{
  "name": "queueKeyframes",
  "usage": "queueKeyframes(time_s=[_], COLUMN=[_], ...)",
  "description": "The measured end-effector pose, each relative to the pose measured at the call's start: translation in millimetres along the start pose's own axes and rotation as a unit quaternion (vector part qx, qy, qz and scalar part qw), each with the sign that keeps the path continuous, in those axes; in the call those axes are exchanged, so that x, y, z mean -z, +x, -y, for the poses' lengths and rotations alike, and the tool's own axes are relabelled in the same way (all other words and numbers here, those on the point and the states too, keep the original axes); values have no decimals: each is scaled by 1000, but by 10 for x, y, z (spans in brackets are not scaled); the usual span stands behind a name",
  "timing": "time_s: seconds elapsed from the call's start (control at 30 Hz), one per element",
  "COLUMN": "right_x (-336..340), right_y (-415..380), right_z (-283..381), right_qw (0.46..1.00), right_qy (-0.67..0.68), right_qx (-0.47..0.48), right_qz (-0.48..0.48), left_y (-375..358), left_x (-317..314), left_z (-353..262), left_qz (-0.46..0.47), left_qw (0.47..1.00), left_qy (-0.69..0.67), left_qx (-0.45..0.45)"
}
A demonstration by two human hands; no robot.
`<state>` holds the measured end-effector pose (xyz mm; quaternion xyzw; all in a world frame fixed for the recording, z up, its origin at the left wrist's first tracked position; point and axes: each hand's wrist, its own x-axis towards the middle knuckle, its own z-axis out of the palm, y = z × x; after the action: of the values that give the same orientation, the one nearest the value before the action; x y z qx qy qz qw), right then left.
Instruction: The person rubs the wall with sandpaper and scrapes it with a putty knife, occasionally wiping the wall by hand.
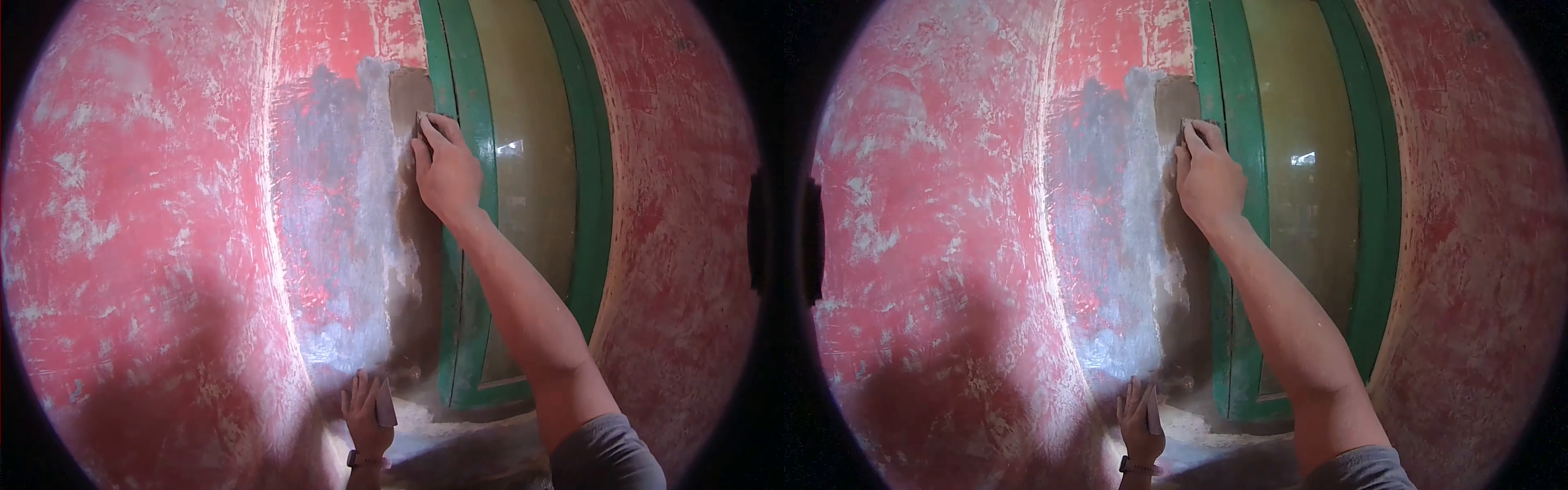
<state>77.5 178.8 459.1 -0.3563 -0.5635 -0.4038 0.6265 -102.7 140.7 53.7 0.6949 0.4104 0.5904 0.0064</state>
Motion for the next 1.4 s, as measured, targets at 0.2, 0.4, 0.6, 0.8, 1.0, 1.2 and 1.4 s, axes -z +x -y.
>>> queueKeyframes(time_s=[0.2, 0.4, 0.6, 0.8, 1.0, 1.2, 1.4], right_x=[49, 24, 45, -15, 22, -61, -12], right_y=[-234, 60, -191, 213, -117, 267, -62], right_z=[-106, -74, -100, -85, -136, -110, -153], right_qw=[999, 1000, 999, 1000, 998, 999, 998], right_qy=[-9, -7, 0, -7, -12, -14, 4], right_qx=[33, 16, 39, 17, 58, 39, 67], right_qz=[5, 11, 20, 17, 13, -5, -4], left_y=[9, 111, 1235, 2547, 2824, 2830, 2844], left_x=[5, 31, 395, 553, 651, 625, 723], left_z=[-52, -24, -658, -901, -882, -895, -913], left_qz=[-25, -28, -112, -77, -46, -41, 5], left_qw=[1000, 999, 985, 974, 961, 971, 973], left_qy=[-7, -12, 5, 73, 214, 170, 178], left_qx=[-10, -23, -129, -198, -167, -160, -145])
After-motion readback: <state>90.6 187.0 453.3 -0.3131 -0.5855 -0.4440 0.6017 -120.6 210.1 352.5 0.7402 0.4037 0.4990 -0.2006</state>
